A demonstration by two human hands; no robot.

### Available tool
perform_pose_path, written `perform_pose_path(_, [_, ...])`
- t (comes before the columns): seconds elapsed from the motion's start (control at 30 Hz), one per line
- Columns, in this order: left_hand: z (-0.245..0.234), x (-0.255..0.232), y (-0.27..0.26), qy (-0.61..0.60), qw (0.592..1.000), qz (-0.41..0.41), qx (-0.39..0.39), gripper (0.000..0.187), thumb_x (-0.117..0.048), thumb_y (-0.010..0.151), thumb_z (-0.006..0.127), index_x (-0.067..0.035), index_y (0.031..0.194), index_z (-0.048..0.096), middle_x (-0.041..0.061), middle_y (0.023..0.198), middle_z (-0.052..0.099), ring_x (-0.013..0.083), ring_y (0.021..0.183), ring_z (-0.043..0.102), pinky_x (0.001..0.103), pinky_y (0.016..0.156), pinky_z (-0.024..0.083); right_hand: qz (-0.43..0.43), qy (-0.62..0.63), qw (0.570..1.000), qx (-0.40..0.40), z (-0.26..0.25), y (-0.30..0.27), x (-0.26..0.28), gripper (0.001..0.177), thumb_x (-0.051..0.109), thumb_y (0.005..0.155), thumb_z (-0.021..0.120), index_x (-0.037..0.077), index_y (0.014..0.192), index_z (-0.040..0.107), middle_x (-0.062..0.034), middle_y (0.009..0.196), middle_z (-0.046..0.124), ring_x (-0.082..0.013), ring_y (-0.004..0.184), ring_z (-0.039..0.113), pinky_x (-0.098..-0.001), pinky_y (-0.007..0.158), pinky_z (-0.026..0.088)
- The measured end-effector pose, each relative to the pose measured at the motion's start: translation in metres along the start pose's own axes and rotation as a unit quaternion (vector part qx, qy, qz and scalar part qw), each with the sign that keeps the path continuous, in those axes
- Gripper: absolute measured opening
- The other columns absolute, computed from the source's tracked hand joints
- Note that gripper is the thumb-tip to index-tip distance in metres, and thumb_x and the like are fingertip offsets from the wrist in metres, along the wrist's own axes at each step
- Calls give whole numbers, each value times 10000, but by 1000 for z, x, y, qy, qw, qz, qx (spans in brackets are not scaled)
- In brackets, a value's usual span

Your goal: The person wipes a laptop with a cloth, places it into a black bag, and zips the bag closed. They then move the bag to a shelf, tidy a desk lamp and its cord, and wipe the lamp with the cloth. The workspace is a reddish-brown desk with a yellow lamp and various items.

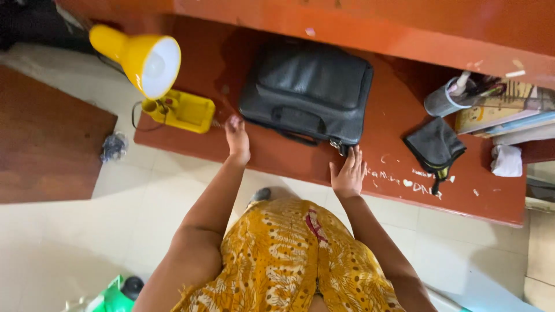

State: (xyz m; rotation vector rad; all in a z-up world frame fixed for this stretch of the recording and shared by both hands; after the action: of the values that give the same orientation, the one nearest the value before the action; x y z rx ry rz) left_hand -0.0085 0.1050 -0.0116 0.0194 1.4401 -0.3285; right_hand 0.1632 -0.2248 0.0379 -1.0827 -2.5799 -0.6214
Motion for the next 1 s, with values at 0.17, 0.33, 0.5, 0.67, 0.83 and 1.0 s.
perform_pose_path(0.17, [-4,4,12,46,995,-16,83,429,-259,1098,506,-29,1460,507,111,1452,567,216,1307,525,358,1122,382,146,-77,977,136,12,15,26,1067,677,962,514,-81,1581,89,-254,1688,78,-377,1569,49,-557,1244,67])
perform_pose_path(0.33, [-13,41,25,49,986,-84,136,384,-246,1077,552,-11,1373,615,122,1310,662,234,1191,599,334,1047,451,246,-59,951,177,0,47,28,1158,737,922,477,-41,1607,-40,-214,1704,-10,-349,1575,-10,-543,1240,15])
perform_pose_path(0.5, [-10,39,32,119,971,50,203,299,-166,1017,617,6,1255,674,111,1169,739,166,1061,660,296,951,505,298,16,951,87,9,54,24,1072,673,932,488,12,1631,15,-154,1747,24,-319,1616,-13,-562,1271,3])
perform_pose_path(0.67, [20,-8,81,217,958,69,177,315,-156,1042,568,-33,1323,641,149,1172,706,219,1061,640,321,944,485,259,-70,963,20,28,35,38,1029,636,996,484,-45,1637,56,-236,1734,31,-375,1604,-9,-584,1265,10])
perform_pose_path(0.83, [66,28,163,166,959,167,156,358,-135,1074,488,-30,1403,581,176,1355,653,296,1225,599,353,1057,439,259,-94,961,-7,27,23,38,956,610,1028,440,-61,1636,134,-247,1727,96,-370,1612,49,-571,1283,38])
perform_pose_path(1.0, [108,42,226,244,923,234,185,447,-270,1100,440,-25,1463,530,165,1516,566,292,1413,526,395,1182,417,243,-62,968,-29,25,21,37,831,540,1038,465,-29,1611,267,-201,1726,191,-355,1615,114,-557,1299,91])
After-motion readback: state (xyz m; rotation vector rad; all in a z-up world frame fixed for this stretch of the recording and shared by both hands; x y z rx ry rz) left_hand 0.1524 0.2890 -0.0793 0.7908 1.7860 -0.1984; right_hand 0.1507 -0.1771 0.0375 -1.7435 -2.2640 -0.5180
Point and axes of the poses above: each hand's wrist, its own y-axis towards the middle knuckle, its own z-axis out of the palm, x = y × z, the point moved 1 cm from there along y, towards the middle knuckle
